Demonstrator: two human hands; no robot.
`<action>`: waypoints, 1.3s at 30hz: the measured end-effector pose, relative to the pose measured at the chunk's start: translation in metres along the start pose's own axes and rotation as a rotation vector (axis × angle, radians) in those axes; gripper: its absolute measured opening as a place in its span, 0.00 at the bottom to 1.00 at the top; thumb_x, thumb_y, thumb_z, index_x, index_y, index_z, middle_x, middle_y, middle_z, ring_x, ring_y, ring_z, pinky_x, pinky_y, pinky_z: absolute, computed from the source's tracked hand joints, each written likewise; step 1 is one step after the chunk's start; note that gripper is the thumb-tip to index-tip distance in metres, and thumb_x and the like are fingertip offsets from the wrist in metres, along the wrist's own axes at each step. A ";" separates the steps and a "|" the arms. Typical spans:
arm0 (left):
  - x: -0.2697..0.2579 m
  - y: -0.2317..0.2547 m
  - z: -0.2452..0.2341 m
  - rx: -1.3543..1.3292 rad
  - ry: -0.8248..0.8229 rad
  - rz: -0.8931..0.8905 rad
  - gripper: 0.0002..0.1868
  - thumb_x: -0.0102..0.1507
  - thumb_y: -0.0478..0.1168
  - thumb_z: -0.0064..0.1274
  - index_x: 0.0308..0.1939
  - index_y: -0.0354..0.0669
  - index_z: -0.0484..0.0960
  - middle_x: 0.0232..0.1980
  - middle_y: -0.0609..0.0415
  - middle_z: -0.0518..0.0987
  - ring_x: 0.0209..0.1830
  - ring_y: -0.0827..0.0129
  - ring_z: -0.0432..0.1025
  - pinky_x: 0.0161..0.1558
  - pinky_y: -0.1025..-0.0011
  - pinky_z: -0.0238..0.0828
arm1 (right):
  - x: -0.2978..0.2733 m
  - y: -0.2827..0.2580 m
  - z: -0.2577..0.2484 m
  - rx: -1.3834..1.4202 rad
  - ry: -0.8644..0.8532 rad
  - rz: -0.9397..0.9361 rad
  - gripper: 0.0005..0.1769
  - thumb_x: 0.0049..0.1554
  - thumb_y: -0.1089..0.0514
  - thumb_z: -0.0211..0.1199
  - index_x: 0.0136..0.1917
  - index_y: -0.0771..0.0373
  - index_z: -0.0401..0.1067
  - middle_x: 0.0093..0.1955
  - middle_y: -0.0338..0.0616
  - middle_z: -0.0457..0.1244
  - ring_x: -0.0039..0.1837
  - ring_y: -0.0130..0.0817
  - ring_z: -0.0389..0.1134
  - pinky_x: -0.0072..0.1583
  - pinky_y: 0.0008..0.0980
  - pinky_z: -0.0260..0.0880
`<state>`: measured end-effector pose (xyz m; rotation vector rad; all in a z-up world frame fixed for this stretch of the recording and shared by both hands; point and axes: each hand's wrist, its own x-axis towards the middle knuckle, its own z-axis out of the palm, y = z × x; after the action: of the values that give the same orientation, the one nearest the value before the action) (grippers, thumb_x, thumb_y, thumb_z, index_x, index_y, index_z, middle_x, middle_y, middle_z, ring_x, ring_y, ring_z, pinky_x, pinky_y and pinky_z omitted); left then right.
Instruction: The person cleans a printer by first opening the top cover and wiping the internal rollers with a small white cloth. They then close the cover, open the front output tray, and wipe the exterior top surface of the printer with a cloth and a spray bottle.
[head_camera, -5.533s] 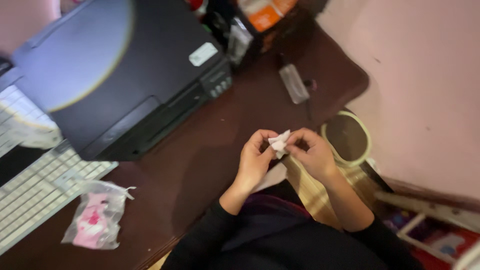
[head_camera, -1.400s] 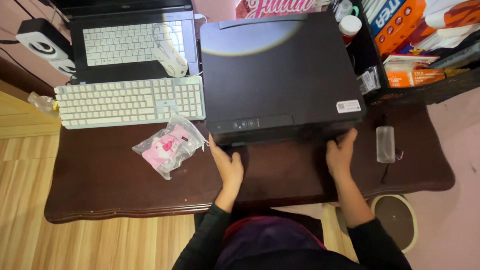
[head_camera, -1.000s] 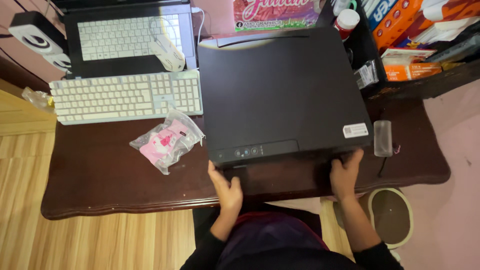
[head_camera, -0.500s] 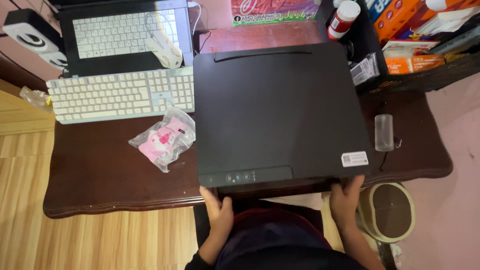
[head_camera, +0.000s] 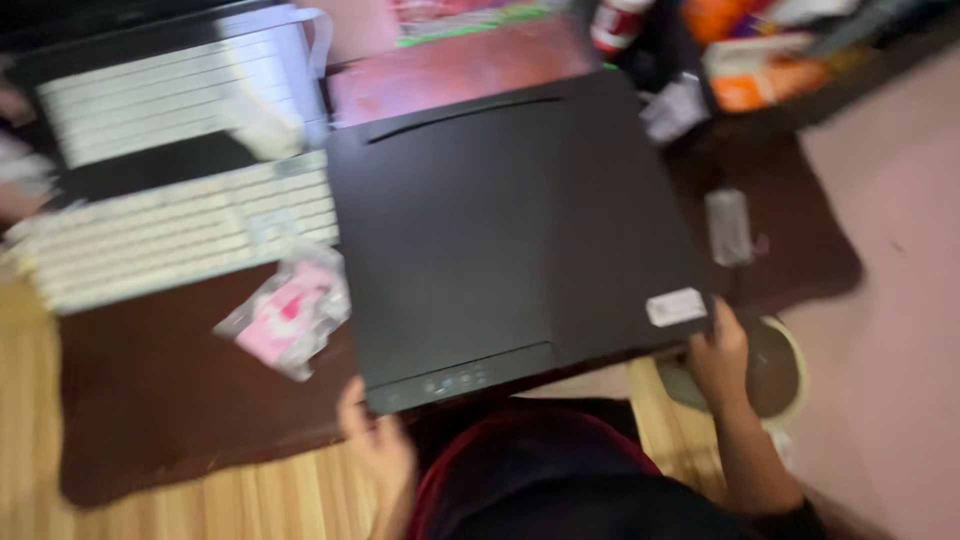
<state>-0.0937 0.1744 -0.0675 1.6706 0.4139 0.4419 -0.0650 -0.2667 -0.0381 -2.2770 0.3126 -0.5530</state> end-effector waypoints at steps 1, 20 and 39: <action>0.009 0.011 -0.001 -0.128 -0.008 0.060 0.27 0.63 0.24 0.39 0.67 0.33 0.68 0.67 0.44 0.71 0.68 0.60 0.67 0.72 0.63 0.61 | 0.008 0.001 -0.005 0.005 0.024 0.024 0.16 0.60 0.69 0.56 0.61 0.70 0.70 0.51 0.52 0.67 0.51 0.37 0.70 0.53 0.35 0.69; 0.088 0.136 0.025 -0.206 -0.078 0.082 0.21 0.66 0.22 0.43 0.63 0.35 0.73 0.64 0.51 0.74 0.65 0.70 0.68 0.67 0.71 0.65 | 0.089 0.070 -0.031 -0.543 -0.028 0.341 0.29 0.48 0.58 0.74 0.62 0.67 0.73 0.48 0.58 0.71 0.53 0.56 0.72 0.55 0.49 0.70; 0.090 0.123 0.030 -0.288 -0.147 -0.005 0.30 0.65 0.27 0.48 0.71 0.42 0.64 0.63 0.48 0.67 0.57 0.67 0.67 0.60 0.68 0.67 | 0.180 -0.175 -0.043 -0.284 -0.138 -0.515 0.05 0.68 0.61 0.63 0.55 0.60 0.78 0.51 0.48 0.68 0.54 0.46 0.70 0.55 0.38 0.69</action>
<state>0.0018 0.1770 0.0554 1.4108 0.2332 0.3535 0.0820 -0.2430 0.1683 -2.6684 -0.2949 -0.6323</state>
